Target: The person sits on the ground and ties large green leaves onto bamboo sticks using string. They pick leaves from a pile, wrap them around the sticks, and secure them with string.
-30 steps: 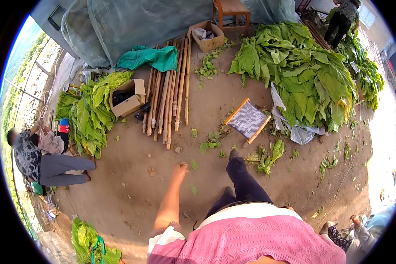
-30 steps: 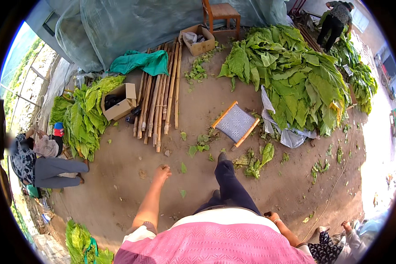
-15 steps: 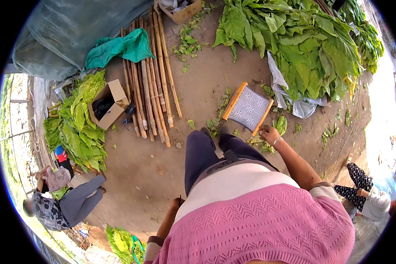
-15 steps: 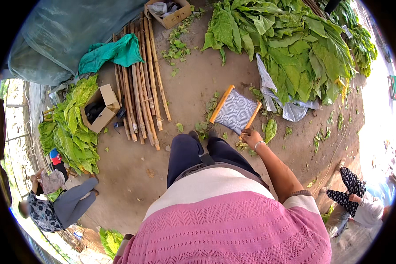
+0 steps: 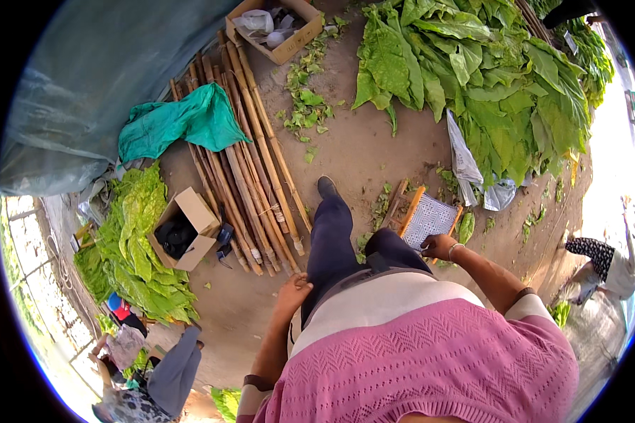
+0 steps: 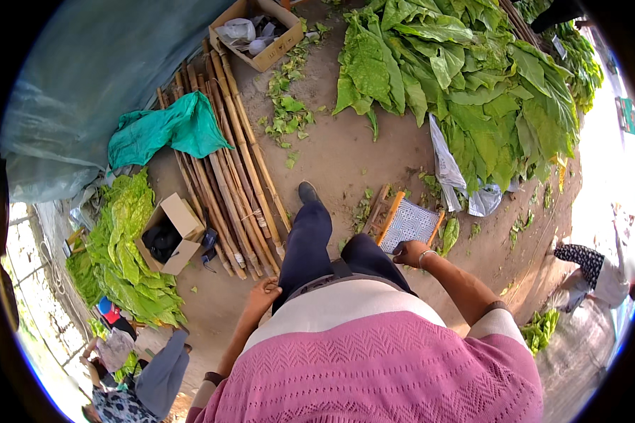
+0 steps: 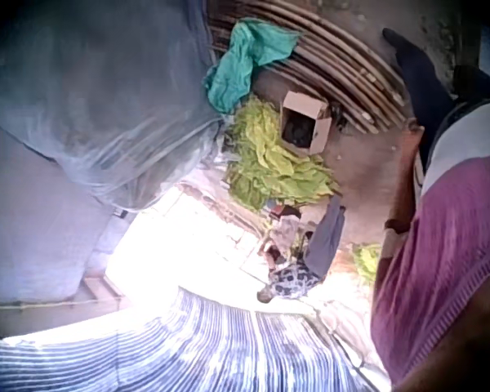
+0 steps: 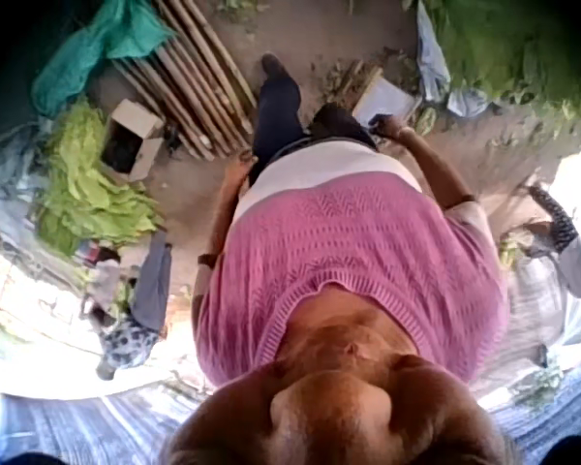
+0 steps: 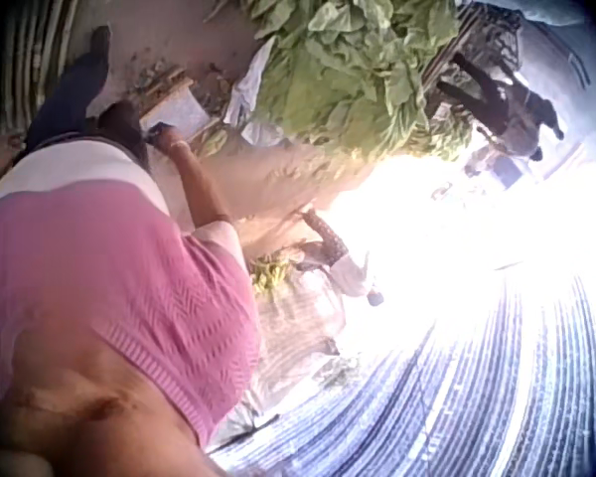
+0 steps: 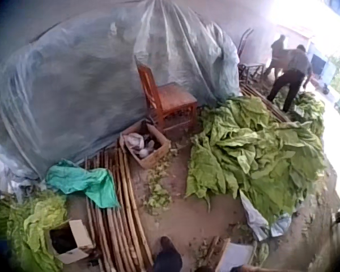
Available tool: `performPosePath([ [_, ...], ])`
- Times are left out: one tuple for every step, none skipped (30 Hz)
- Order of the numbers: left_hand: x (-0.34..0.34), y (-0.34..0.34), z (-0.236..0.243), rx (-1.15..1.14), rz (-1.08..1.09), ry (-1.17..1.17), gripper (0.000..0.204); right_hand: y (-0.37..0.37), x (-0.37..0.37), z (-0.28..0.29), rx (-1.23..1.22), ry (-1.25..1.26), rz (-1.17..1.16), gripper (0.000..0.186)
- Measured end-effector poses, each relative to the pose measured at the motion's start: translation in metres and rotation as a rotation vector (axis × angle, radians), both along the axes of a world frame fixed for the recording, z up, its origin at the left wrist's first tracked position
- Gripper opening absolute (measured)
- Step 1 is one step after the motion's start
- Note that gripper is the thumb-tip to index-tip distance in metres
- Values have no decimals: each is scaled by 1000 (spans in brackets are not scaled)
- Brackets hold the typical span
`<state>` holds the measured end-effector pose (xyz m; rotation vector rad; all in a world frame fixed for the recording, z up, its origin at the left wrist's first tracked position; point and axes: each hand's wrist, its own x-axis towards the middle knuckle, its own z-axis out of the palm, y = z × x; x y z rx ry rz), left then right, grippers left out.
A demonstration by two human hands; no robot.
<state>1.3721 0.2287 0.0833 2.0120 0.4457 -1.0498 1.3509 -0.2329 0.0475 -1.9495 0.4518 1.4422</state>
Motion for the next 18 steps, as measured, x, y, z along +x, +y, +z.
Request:
performPosePath([
  [31, -6, 7, 107, -130, 99, 31, 6, 13, 7, 53, 8, -34, 36],
  [47, -4, 4, 110, -192, 146, 31, 10, 23, 10, 57, -5, -52, 35],
  [64, 1, -3, 109, -259, 182, 31, 13, 34, 13, 57, -28, -74, 34],
  [81, 4, -11, 108, -322, 220, 31, 14, 47, 15, 57, -50, -92, 34],
  [99, 9, -17, 63, -327, 225, 30, 13, 63, 17, 58, -106, -66, 31],
  [121, 9, -17, -38, -296, 338, 30, 12, 81, 25, 123, -36, -158, 30],
  [145, 8, -14, -131, -263, 458, 29, 9, 104, 38, 193, 38, -255, 30],
  [163, 9, -9, -222, -212, 589, 29, 5, 122, 49, 263, 126, -343, 29],
  [189, 5, 0, -309, -294, 692, 29, -6, 133, 53, 429, 217, -320, 28],
  [214, -1, 10, -294, -396, 729, 29, -14, 151, 61, 573, 281, -215, 30],
  [231, 1, 9, -331, -392, 774, 28, -20, 168, 66, 613, 396, -233, 31],
  [249, -2, 8, -305, -282, 860, 27, -27, 181, 64, 646, 504, -248, 32],
  [259, -10, 0, -302, -293, 855, 26, -38, 193, 49, 676, 564, -313, 33],
  [267, -19, -6, -299, -305, 850, 25, -48, 202, 36, 704, 624, -379, 34],
  [282, -36, -11, -268, -349, 872, 23, -63, 216, 20, 686, 715, -391, 35],
  [306, -54, -8, -235, -399, 888, 22, -77, 235, 9, 697, 808, -417, 36],
  [328, -73, -5, -201, -450, 903, 21, -92, 255, 1, 708, 900, -444, 37],
  [347, -95, -8, -173, -494, 961, 17, -110, 269, -14, 720, 990, -479, 38],
])
